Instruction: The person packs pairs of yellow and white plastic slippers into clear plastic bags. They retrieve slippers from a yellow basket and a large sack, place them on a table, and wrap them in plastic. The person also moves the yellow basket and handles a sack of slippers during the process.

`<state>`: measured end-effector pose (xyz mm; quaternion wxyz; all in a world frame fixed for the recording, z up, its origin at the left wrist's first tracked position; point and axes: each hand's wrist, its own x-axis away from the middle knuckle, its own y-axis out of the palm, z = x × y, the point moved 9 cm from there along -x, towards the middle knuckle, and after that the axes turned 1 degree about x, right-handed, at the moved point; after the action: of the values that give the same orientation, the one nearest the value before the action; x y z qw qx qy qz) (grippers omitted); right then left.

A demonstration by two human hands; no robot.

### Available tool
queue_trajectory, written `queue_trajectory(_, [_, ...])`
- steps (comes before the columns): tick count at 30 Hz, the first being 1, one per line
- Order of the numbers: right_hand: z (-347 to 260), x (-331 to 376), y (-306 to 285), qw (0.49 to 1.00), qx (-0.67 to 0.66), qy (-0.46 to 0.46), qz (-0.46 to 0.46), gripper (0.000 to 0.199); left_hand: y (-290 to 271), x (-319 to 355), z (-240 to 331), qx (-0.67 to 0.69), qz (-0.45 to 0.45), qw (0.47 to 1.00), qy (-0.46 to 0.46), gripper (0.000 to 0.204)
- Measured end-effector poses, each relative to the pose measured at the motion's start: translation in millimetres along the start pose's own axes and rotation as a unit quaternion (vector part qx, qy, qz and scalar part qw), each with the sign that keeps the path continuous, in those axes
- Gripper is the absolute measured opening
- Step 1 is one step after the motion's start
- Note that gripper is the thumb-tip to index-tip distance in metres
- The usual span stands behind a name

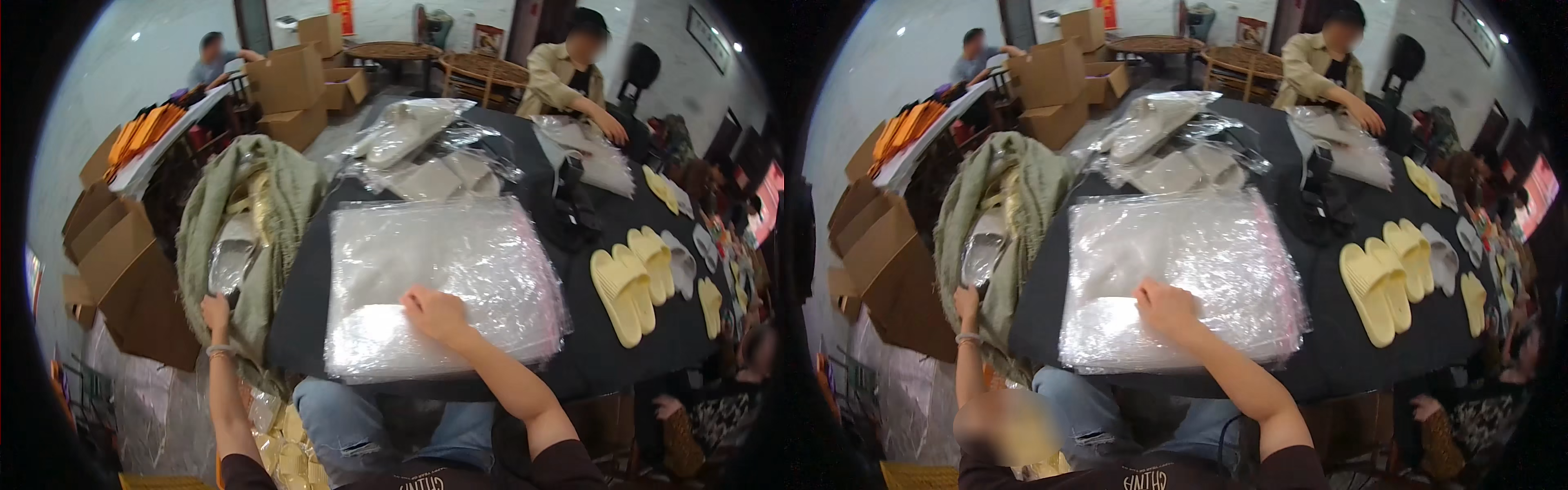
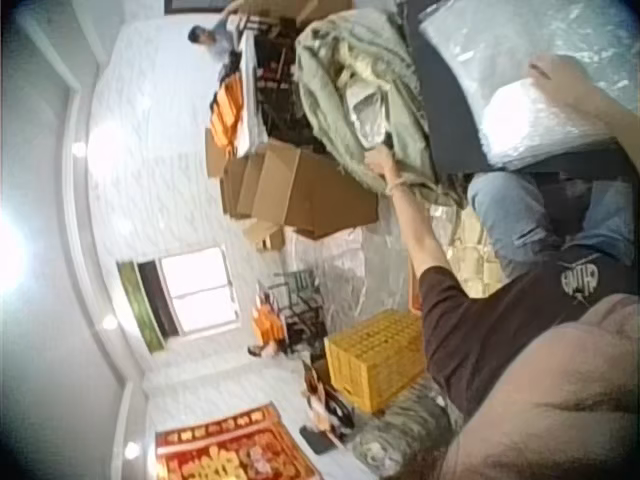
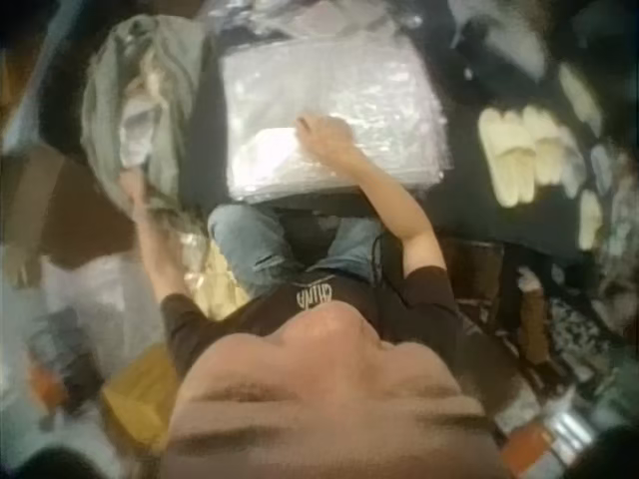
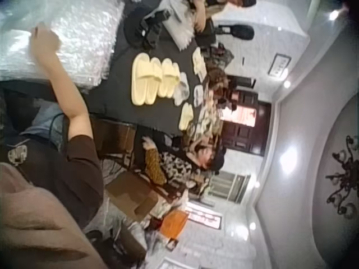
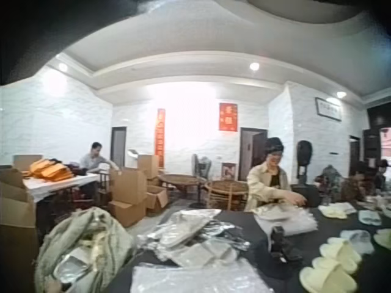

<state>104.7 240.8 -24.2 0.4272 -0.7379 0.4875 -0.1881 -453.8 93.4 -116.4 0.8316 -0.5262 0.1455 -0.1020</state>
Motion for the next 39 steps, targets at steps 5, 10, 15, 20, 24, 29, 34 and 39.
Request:
queue_trajectory(5, [12.8, 0.4, -1.4, 1.000, 0.005, 0.005, -0.007, 0.027, -16.0, 22.2, 65.0, -0.078, 0.058, 0.988, 0.124, 0.057])
queue_trajectory(10, [5.4, 1.5, -1.5, 1.000, -0.004, -0.008, -0.021, 0.027, -38.3, 42.8, 94.6, -0.044, 0.191, 0.932, 0.306, 0.048])
queue_trajectory(15, [5.1, 0.9, 2.3, 1.000, -0.002, -0.014, -0.016, 0.026, -22.5, 14.4, 81.1, -0.090, 0.118, 0.959, 0.242, 0.043])
queue_trajectory(20, [11.5, 1.8, -3.8, 1.000, -0.004, -0.011, 0.000, 0.024, -24.7, 16.3, 99.8, -0.117, 0.099, 0.973, 0.171, 0.040])
queue_trajectory(24, [-2.7, 0.7, 4.0, 0.999, -0.023, -0.033, -0.007, 0.024, -6.3, -39.1, 32.4, -0.058, 0.036, 0.993, 0.098, 0.052])
queue_trajectory(29, [8.3, 2.3, -2.9, 1.000, -0.013, -0.015, -0.001, 0.024, 30.6, -55.0, 43.3, 0.005, -0.026, 0.992, 0.124, 0.065])
queue_trajectory(34, [3.9, 2.5, -5.1, 1.000, -0.027, -0.012, -0.012, 0.025, 27.9, -77.8, 45.3, 0.153, -0.110, 0.965, 0.181, 0.058])
queue_trajectory(39, [11.6, 2.0, -6.3, 0.999, -0.026, 0.004, -0.018, 0.025, -21.2, -57.9, 102.7, 0.091, -0.078, 0.962, 0.246, 0.047])
